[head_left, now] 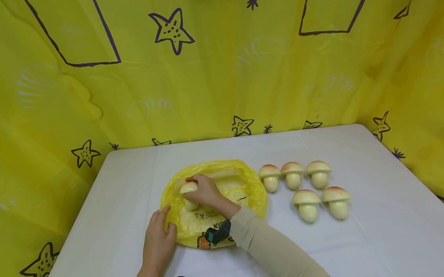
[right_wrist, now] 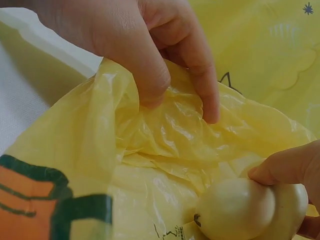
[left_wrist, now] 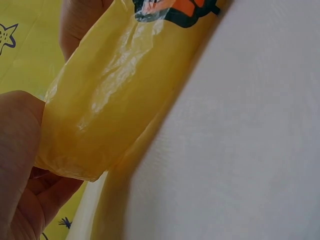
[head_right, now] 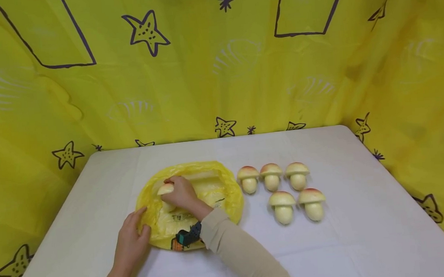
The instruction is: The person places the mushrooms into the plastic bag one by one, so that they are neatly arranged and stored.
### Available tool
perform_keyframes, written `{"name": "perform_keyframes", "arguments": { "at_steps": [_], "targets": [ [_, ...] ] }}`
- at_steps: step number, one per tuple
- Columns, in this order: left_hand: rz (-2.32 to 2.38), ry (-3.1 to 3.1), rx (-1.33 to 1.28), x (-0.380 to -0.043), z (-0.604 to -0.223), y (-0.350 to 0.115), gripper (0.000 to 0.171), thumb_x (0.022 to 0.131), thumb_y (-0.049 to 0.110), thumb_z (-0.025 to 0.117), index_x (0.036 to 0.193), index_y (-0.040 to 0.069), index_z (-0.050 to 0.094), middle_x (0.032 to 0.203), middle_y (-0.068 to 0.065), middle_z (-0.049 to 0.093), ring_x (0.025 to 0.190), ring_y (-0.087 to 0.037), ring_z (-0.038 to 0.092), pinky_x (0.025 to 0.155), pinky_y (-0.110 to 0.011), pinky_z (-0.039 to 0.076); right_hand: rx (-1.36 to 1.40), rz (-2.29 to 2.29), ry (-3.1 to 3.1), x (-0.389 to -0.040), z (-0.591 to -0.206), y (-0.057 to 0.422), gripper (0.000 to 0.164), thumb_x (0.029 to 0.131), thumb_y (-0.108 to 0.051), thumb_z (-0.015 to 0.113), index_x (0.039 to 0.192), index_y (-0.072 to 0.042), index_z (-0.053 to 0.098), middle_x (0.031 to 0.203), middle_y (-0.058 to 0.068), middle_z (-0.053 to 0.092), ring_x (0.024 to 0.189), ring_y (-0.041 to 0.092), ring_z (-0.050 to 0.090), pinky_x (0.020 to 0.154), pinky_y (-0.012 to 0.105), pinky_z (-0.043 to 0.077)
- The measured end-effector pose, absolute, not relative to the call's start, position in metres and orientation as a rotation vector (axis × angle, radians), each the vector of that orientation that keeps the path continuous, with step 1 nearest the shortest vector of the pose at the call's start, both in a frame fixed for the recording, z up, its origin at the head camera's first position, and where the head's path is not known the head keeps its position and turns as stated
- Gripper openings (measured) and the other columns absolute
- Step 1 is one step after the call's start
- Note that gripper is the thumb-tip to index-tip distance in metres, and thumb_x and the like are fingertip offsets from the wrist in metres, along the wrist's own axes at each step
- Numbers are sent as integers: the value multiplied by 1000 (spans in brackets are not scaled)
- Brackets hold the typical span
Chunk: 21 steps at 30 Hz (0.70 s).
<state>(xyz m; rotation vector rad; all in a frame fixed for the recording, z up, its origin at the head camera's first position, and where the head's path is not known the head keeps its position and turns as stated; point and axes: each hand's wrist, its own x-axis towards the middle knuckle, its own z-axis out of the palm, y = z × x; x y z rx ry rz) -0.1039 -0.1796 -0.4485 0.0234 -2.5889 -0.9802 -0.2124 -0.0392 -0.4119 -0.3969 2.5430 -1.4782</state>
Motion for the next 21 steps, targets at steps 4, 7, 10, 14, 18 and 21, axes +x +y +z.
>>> {"name": "perform_keyframes", "arguments": {
  "at_steps": [4, 7, 10, 14, 18, 21],
  "targets": [
    [-976, -2584, 12, -104, -449, -180, 42, 82, -2, 52, 124, -4, 52, 118, -20, 52, 112, -35, 48, 92, -50, 39, -371, -1490, 2530, -214, -414, -41, 43, 75, -18, 75, 114, -8, 63, 108, 9, 56, 89, 21, 57, 66, 29, 51],
    [-975, -2584, 9, -104, -449, -180, 42, 82, -2, 52, 123, -4, 52, 118, -20, 52, 112, -35, 48, 91, -50, 39, -357, -1504, 2526, -215, -414, -43, 42, 75, -18, 74, 115, -8, 63, 107, 9, 57, 88, 21, 57, 65, 29, 51],
    [-973, -2588, 12, -104, -448, -179, 42, 82, -2, 52, 124, -4, 52, 118, -20, 52, 112, -35, 49, 91, -50, 39, -341, -1553, 2502, -215, -415, -45, 42, 74, -16, 74, 114, -7, 63, 104, 10, 57, 85, 22, 57, 63, 30, 51],
    [-975, -2597, 20, -104, -448, -179, 42, 82, -1, 52, 124, -3, 52, 118, -20, 52, 112, -35, 48, 92, -50, 39, -305, -1606, 2478, -216, -415, -48, 41, 73, -14, 75, 111, -5, 63, 98, 10, 57, 79, 21, 57, 59, 29, 51],
    [-975, -2608, 27, -104, -447, -179, 42, 82, -1, 52, 124, -3, 52, 118, -20, 51, 113, -35, 48, 93, -49, 39, -270, -1609, 2480, -217, -416, -49, 40, 72, -15, 75, 109, -5, 63, 94, 8, 57, 75, 19, 56, 56, 29, 50],
    [-973, -2612, 31, -103, -447, -178, 42, 82, -1, 52, 124, -3, 52, 118, -19, 52, 112, -35, 48, 93, -49, 39, -262, -1612, 2481, -217, -417, -50, 40, 72, -15, 76, 107, -2, 62, 91, 8, 56, 73, 19, 56, 55, 29, 50]
  ]
}}
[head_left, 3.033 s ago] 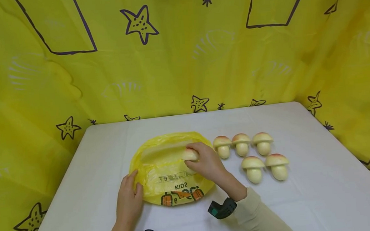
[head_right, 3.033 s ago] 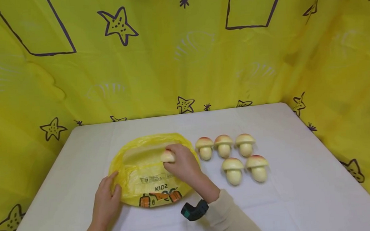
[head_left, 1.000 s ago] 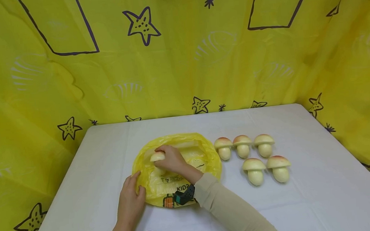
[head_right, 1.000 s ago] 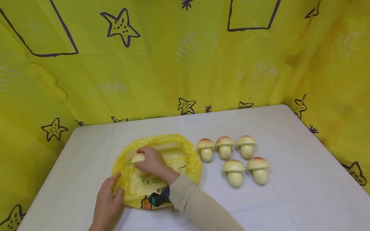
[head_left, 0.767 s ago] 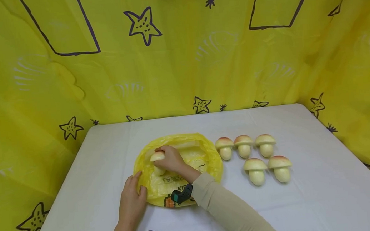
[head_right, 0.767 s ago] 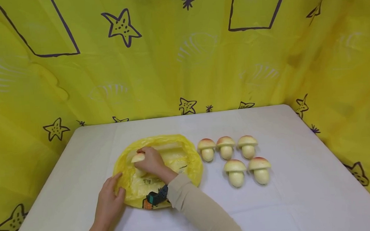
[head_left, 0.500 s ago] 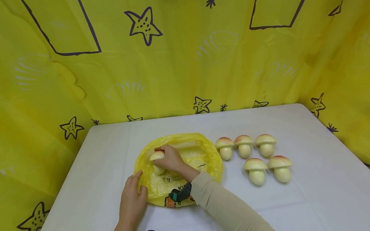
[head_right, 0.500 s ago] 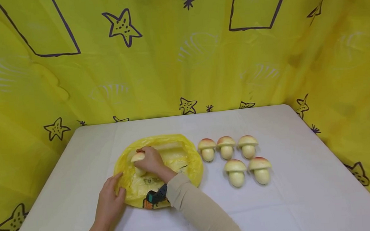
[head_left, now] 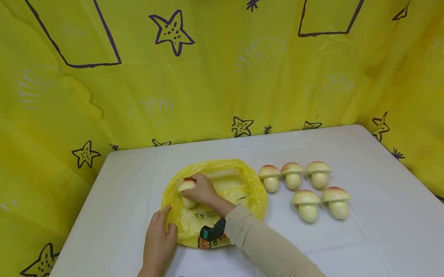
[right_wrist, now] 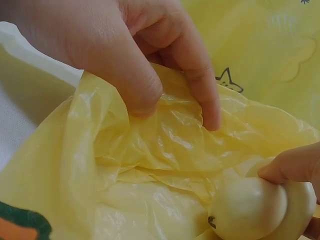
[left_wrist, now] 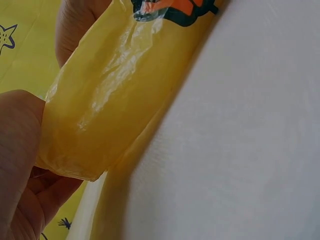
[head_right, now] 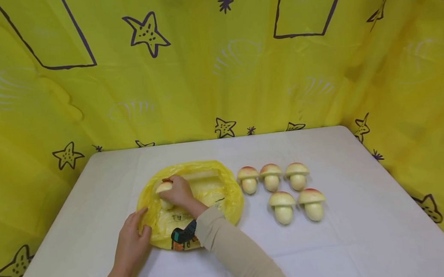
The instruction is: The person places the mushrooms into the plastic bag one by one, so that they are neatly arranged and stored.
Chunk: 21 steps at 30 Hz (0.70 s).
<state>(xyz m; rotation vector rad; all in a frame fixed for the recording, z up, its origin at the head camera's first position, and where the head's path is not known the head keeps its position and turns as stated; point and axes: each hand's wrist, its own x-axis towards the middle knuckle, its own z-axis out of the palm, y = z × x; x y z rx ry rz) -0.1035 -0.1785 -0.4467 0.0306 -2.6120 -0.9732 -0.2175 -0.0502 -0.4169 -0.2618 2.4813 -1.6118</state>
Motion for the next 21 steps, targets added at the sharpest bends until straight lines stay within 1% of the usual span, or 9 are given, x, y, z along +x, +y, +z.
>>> {"name": "perform_keyframes", "arguments": {
  "at_steps": [3, 6, 11, 16, 21],
  "targets": [
    [-976, -2612, 31, -103, -446, -178, 42, 82, -1, 52, 124, -3, 52, 118, -19, 52, 112, -35, 48, 93, -50, 39, -247, -1635, 2474, -217, -418, -51, 41, 71, -14, 76, 105, 2, 60, 88, 9, 56, 71, 20, 56, 54, 30, 50],
    [-974, -2611, 31, -103, -446, -178, 42, 82, 0, 52, 124, -3, 52, 118, -19, 52, 113, -35, 48, 93, -50, 39, -223, -1669, 2458, -217, -420, -51, 44, 70, -15, 77, 107, 2, 60, 89, 8, 57, 72, 20, 56, 55, 30, 50],
    [-960, -2603, 22, -103, -447, -178, 41, 82, 0, 52, 123, -3, 52, 118, -18, 52, 112, -35, 48, 92, -50, 39, -180, -1698, 2444, -218, -422, -53, 49, 70, -18, 78, 111, 2, 59, 92, 9, 59, 75, 20, 58, 58, 30, 51],
    [-968, -2600, 19, -104, -448, -179, 42, 82, 1, 52, 123, -3, 52, 118, -18, 52, 112, -35, 48, 92, -50, 39, -132, -1737, 2439, -220, -425, -53, 53, 68, -18, 80, 111, 4, 58, 94, 10, 59, 78, 21, 58, 61, 30, 51],
    [-968, -2604, 21, -104, -448, -179, 41, 82, 0, 52, 123, -3, 52, 119, -19, 52, 112, -35, 48, 92, -50, 39, -96, -1786, 2420, -219, -425, -54, 55, 67, -18, 81, 111, 3, 57, 102, 13, 59, 84, 24, 59, 65, 31, 52]
  ]
}}
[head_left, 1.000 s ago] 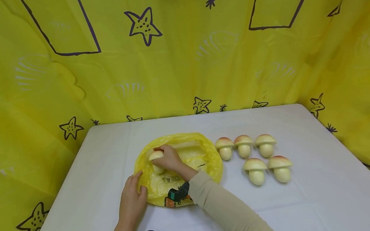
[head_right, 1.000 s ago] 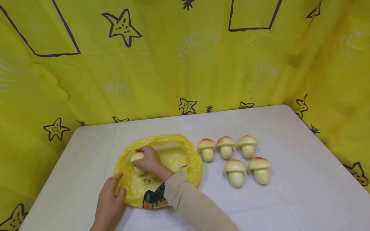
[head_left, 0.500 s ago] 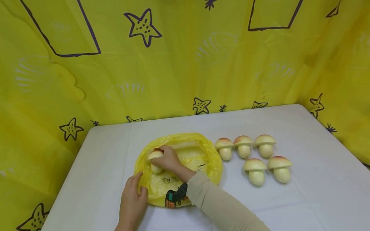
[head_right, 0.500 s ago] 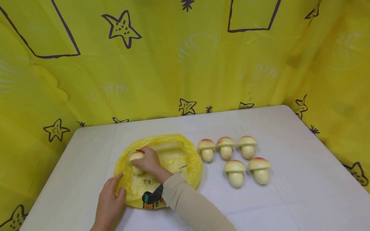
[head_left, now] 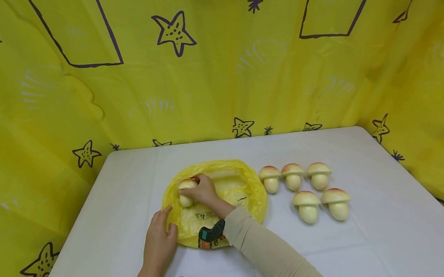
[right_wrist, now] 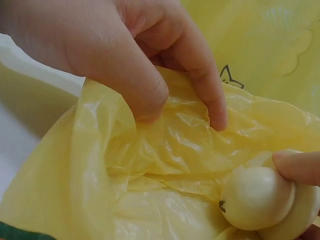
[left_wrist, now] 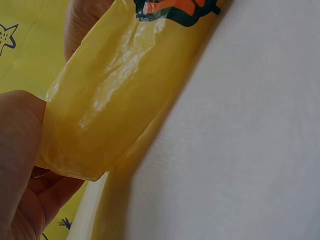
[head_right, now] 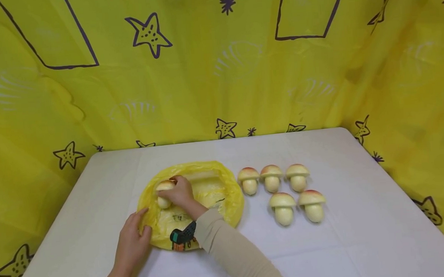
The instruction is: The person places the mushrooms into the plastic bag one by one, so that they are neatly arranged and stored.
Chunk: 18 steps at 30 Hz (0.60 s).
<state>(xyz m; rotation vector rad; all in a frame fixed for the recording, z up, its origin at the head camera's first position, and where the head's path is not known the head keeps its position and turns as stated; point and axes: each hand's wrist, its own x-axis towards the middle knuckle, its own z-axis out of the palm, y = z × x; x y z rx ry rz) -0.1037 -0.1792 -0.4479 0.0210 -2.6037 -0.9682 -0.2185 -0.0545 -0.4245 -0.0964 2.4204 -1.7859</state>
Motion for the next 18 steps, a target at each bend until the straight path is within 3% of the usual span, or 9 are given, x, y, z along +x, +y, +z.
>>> {"name": "perform_keyframes", "arguments": {
  "at_steps": [10, 18],
  "targets": [
    [-968, -2602, -7, -103, -449, -178, 41, 82, -1, 52, 123, -3, 52, 117, -18, 53, 111, -35, 49, 91, -49, 40, -75, -1762, 2449, -206, -409, -41, 60, 69, -19, 80, 118, 5, 55, 109, 16, 58, 94, 29, 57, 70, 34, 51],
    [-965, -2606, 11, -102, -447, -178, 42, 82, -1, 52, 123, -4, 52, 119, -20, 52, 114, -36, 47, 94, -49, 37, -215, -1667, 2539, -192, -385, -13, 48, 73, -17, 77, 113, 3, 59, 107, 16, 58, 101, 33, 53, 77, 39, 49]
  ]
}}
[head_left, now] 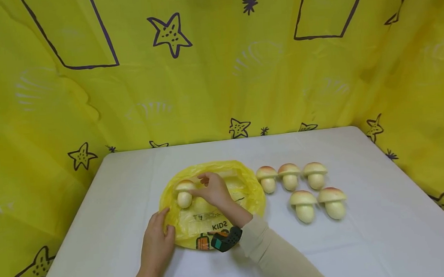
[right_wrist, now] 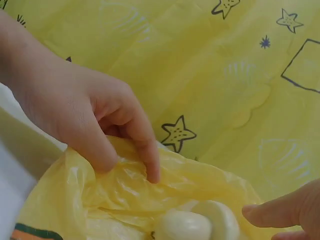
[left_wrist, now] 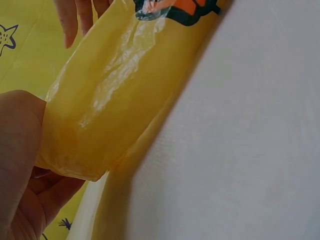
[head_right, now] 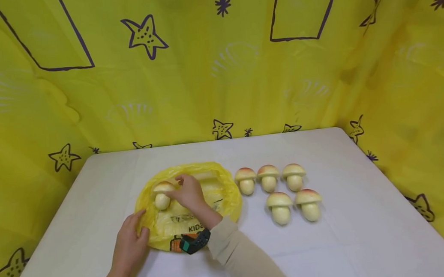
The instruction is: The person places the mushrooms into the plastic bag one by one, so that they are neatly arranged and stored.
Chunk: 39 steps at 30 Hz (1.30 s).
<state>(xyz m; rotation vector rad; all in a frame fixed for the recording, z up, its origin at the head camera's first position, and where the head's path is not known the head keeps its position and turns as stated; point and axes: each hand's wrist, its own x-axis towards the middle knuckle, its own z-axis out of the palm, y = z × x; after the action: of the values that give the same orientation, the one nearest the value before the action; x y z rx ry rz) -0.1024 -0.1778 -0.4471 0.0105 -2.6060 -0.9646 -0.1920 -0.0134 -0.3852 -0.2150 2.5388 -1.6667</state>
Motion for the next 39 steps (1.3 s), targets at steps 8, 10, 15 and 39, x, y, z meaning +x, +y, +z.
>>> {"name": "perform_keyframes", "arguments": {
  "at_steps": [8, 10, 15, 39],
  "targets": [
    [-975, -2601, 26, -101, -447, -177, 42, 81, -1, 52, 123, -4, 52, 119, -20, 51, 114, -36, 47, 93, -50, 37, -290, -1662, 2534, -187, -376, 9, 46, 77, -15, 74, 116, 3, 58, 110, 14, 58, 103, 31, 53, 81, 39, 48],
    [-974, -2597, 31, -100, -448, -178, 42, 81, 0, 52, 123, -3, 52, 119, -19, 51, 114, -36, 47, 93, -49, 37, -319, -1664, 2544, -185, -372, 13, 45, 77, -15, 73, 115, 3, 58, 110, 14, 58, 103, 31, 54, 81, 39, 48],
    [-980, -2595, 35, -100, -449, -177, 42, 81, 1, 52, 123, -3, 52, 119, -19, 51, 114, -35, 47, 93, -49, 38, -372, -1646, 2537, -179, -363, 22, 45, 77, -15, 73, 115, 2, 58, 112, 17, 58, 103, 33, 54, 81, 38, 48],
    [-1013, -2633, 54, -101, -447, -174, 42, 83, 1, 50, 125, -4, 50, 122, -20, 49, 116, -36, 44, 95, -50, 35, -340, -1795, 2513, -173, -353, 62, 38, 76, -8, 73, 112, -1, 61, 110, 13, 60, 103, 33, 55, 81, 37, 49]
  ]
}}
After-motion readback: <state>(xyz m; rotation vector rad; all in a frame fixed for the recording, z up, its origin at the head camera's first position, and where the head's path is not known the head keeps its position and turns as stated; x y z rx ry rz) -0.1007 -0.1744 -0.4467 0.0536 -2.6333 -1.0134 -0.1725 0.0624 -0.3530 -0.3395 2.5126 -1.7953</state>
